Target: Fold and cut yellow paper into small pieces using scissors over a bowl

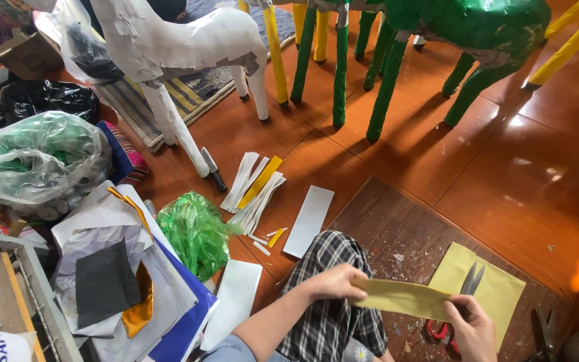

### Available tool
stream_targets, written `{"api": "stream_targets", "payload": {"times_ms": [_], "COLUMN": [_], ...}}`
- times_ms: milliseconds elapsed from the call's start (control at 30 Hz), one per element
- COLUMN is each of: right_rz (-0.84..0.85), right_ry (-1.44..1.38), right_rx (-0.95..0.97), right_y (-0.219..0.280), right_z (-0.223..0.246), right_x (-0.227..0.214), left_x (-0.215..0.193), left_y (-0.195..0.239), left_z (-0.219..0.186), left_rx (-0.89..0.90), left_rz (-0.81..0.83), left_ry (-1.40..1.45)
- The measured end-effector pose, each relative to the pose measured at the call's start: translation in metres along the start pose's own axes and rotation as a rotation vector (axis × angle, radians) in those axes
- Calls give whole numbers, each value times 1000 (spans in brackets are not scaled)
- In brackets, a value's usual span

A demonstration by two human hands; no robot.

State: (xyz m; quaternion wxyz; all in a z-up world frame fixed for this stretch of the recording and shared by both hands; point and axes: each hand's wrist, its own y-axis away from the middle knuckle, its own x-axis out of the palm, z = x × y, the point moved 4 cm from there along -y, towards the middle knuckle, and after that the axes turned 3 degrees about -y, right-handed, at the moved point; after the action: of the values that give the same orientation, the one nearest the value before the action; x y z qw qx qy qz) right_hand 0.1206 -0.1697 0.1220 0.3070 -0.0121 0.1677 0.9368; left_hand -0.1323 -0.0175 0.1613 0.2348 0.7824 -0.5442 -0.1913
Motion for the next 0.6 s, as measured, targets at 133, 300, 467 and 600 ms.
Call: {"api": "stream_targets", "payload": {"times_ms": [133,300,467,600], "right_rz": [40,141,150,176], "right_ry": [-152,-246,-393,-497], "right_rx": [54,328,87,1], "right_y": [-21,-6,-10,-14], "right_z": [-35,-1,-22,-37], "right_x": [-7,11,5,-8], "left_x": [-19,-30,-34,-33], "left_y": [3,-1,6,12], "left_z": [-17,-16,-22,-29], "left_rx": [76,144,239,299], "left_rz": [-113,-133,-1,49], "left_ry": [163,479,558,455]}}
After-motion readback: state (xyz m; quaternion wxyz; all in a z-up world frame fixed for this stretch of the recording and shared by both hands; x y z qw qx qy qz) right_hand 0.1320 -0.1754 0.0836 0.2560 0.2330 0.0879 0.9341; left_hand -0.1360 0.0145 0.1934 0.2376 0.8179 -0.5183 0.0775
